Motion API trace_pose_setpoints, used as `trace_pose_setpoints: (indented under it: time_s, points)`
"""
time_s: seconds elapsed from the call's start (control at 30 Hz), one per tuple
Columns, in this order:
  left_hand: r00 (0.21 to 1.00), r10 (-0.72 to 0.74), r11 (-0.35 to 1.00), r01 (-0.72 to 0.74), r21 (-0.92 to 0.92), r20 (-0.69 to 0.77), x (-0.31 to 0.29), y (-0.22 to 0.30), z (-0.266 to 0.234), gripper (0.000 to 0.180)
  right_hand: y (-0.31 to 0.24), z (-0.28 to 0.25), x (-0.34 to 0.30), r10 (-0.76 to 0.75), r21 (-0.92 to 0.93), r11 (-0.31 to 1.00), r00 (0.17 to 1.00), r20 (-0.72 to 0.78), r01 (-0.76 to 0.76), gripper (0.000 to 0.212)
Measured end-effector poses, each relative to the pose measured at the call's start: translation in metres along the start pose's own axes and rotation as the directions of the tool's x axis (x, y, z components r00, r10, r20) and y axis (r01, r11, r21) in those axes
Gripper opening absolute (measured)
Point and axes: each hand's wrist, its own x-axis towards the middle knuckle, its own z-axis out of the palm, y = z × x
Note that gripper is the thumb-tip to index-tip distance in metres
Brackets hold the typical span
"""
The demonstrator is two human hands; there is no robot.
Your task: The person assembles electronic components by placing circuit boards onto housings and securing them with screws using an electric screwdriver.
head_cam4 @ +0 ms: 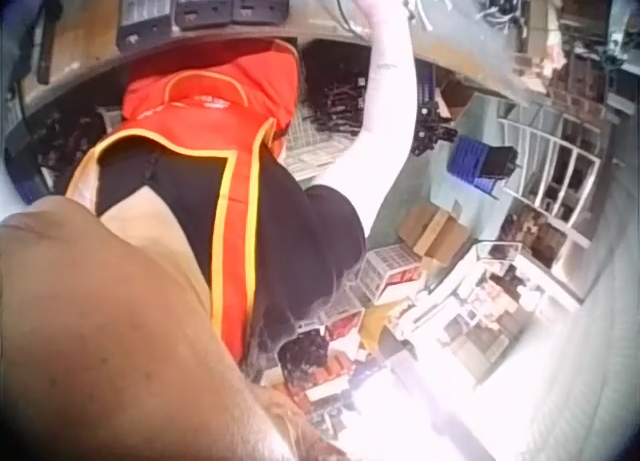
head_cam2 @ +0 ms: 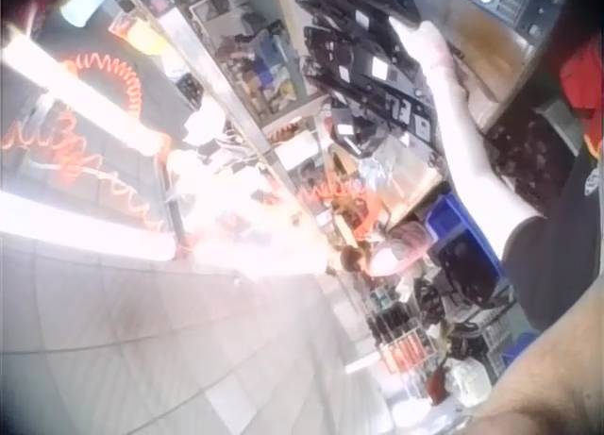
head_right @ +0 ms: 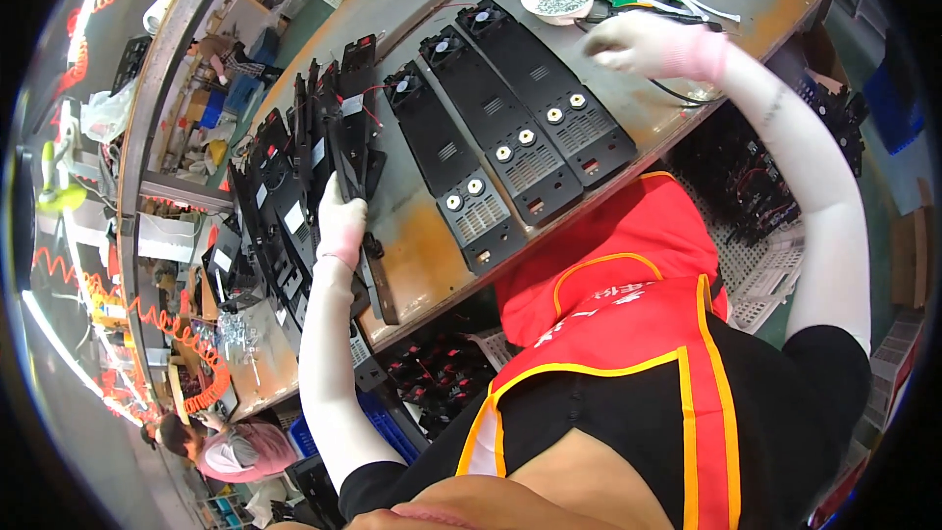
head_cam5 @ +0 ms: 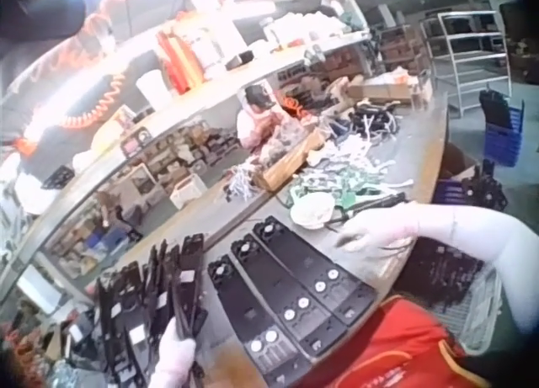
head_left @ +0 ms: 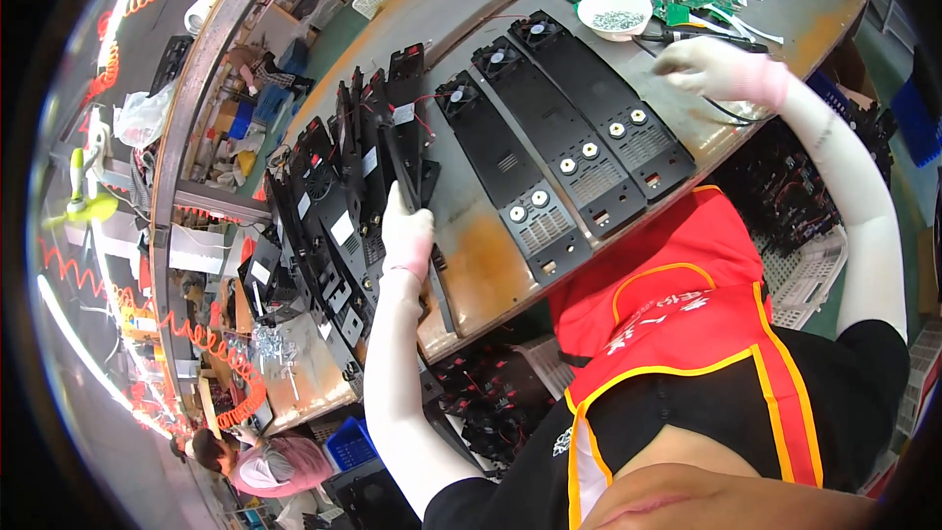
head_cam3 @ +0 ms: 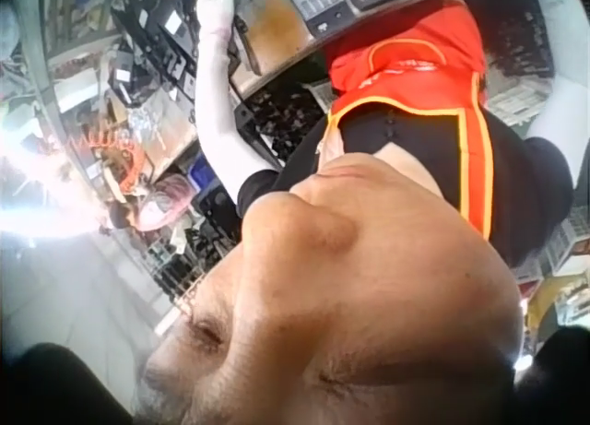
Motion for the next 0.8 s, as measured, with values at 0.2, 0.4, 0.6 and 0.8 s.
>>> trace_pose_setpoints:
  time_s: [0.2, 0.4, 0.6, 0.8]
  points:
    - [0.953, -0.136, 0.489, -0.173, 0.855, 0.271, -0.018, 0.034, 0.071, 0.070, -0.025, 0.082, 0.055, -0.323, -0.020, 0.945, 0.942, 0.084, 0.326, 0.038]
    - [0.916, -0.257, 0.605, -0.095, 0.791, 0.306, -0.008, 0.025, 0.096, 0.073, -0.023, 0.133, 0.068, -0.280, -0.247, 0.931, 0.960, -0.016, 0.267, 0.052]
    - [0.923, -0.173, 0.764, -0.095, 0.639, 0.344, 0.002, 0.004, 0.101, 0.092, -0.017, 0.147, 0.053, -0.184, -0.191, 0.965, 0.983, -0.005, 0.179, 0.043]
    - [0.924, -0.167, 0.731, -0.118, 0.672, 0.344, 0.021, 0.028, 0.125, 0.088, 0.003, 0.142, 0.045, -0.162, -0.230, 0.963, 0.984, -0.069, 0.143, 0.045]
